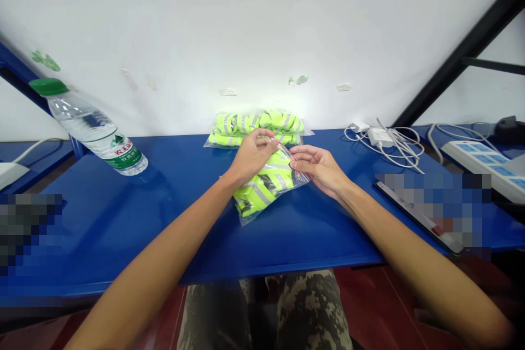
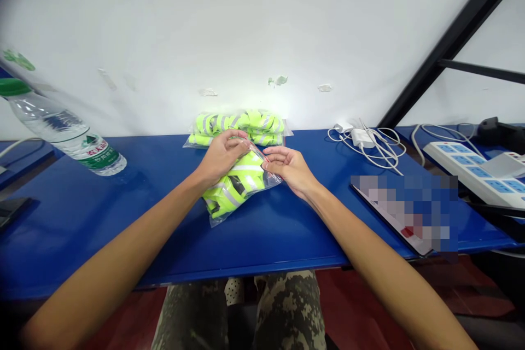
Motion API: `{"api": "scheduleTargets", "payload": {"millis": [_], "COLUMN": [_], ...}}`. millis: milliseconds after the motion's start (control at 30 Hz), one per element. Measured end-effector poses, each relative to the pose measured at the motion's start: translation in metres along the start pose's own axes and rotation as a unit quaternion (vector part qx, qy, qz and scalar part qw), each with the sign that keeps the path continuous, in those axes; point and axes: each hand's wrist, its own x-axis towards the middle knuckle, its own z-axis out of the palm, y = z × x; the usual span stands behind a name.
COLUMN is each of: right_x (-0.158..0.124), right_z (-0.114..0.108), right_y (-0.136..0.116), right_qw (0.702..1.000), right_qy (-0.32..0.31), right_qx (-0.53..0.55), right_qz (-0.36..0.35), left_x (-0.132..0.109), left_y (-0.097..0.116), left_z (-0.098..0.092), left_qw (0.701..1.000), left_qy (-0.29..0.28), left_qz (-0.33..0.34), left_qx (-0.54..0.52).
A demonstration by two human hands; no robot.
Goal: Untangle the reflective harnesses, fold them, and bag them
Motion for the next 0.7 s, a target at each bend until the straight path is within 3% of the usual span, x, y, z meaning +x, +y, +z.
{"api": "scheduleTargets", "payload": {"millis": [133, 300, 533, 700], "right_x": [0.0010, 0.0010, 0.0033, 0.0021], "right_z": [0.0018, 0.0035, 0.0006, 0.0000], "right_y": [0.0020, 0.0024, 0.0047, 0.0040], "right_qw": [1.000, 0.998, 0.996, 0.995], "right_qy": [0.011, 0.016, 0.020, 0.014], "right_qx": [-0.007, -0.036, -0.063, -0.078], "right_qz": [-0.010, -0.043, -0.068, -0.060], "left_x": [0.0008, -0.0003, -0.0037, -0.0026], "left_y": [-0.0020, -0.0051, 0.0010, 0.0021], "left_z": [0.0024, 0.0086, 0.0052, 0.0038], "left_qw": [0.999, 0.995, 0.993, 0.985], "left_qy": [0.039, 0.055, -0.023, -0.009], "left_qz": [0.023, 0.066, 0.008, 0.032], "left_qx": [-0.008, 0.058, 0.116, 0.172]}}
